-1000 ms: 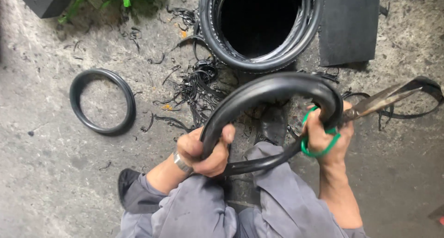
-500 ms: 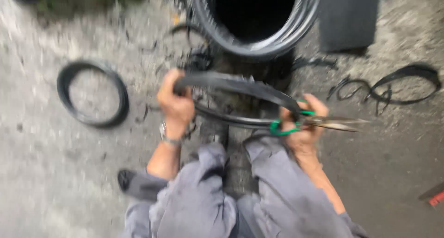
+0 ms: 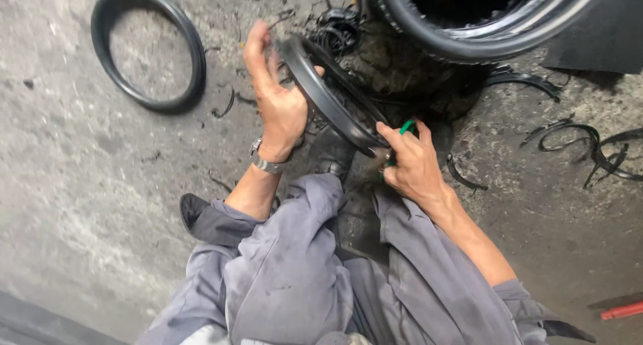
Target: The person sits on the floor and uses green-handled scissors to trim excess rubber from black rubber rings, rotating each ring and cutting off thin strips that fall among the scraps on the ground. They work through the rings one at a time, holding each on their lap while cutting along its edge.
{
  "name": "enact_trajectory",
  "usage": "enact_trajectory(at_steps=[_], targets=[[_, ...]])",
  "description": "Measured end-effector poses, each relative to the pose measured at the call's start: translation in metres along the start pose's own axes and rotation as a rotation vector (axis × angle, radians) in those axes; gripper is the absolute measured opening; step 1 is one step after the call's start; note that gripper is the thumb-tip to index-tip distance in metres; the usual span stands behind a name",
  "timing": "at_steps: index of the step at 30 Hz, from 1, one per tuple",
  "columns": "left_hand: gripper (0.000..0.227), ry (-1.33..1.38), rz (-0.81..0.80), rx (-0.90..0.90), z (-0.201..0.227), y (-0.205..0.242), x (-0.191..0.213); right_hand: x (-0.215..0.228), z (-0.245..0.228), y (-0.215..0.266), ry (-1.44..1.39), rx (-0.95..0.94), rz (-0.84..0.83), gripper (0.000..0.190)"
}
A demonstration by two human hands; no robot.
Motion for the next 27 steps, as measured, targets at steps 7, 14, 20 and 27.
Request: enact_trajectory(at_steps=[7, 14, 20, 27], targets=[[0.044, 1.506, -0.220, 1.134, -0.036, 0.049, 0.022, 0.002, -0.013, -0.011, 0.061, -0.012, -0.190, 0.080], [0.046, 1.445, -0.409, 1.013, -0.002, 0.049, 0.045, 0.035, -0.027, 0.013, -0.084, -0.245, -0.110, 0.078], [0.049, 1.423, -0.461, 0.957, -0.001, 0.053, 0.052, 0.051, -0.023, 0.034, 0.316, -0.345, -0.204, 0.072], [0.045, 1.480, -0.564, 0.986, -0.013, 0.064, 0.054, 0.081, -0.025, 0.044, -0.113, -0.293, 0.112, 0.055]])
Point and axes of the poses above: each hand's wrist, its own y-axis away from the middle knuckle, its own x-axis out of the back of the hand, z = x × y, the point moved 1 cm from there along -y, towards the middle knuckle, and after that the axes turned 7 degrees about x, right-handed, at the moved point
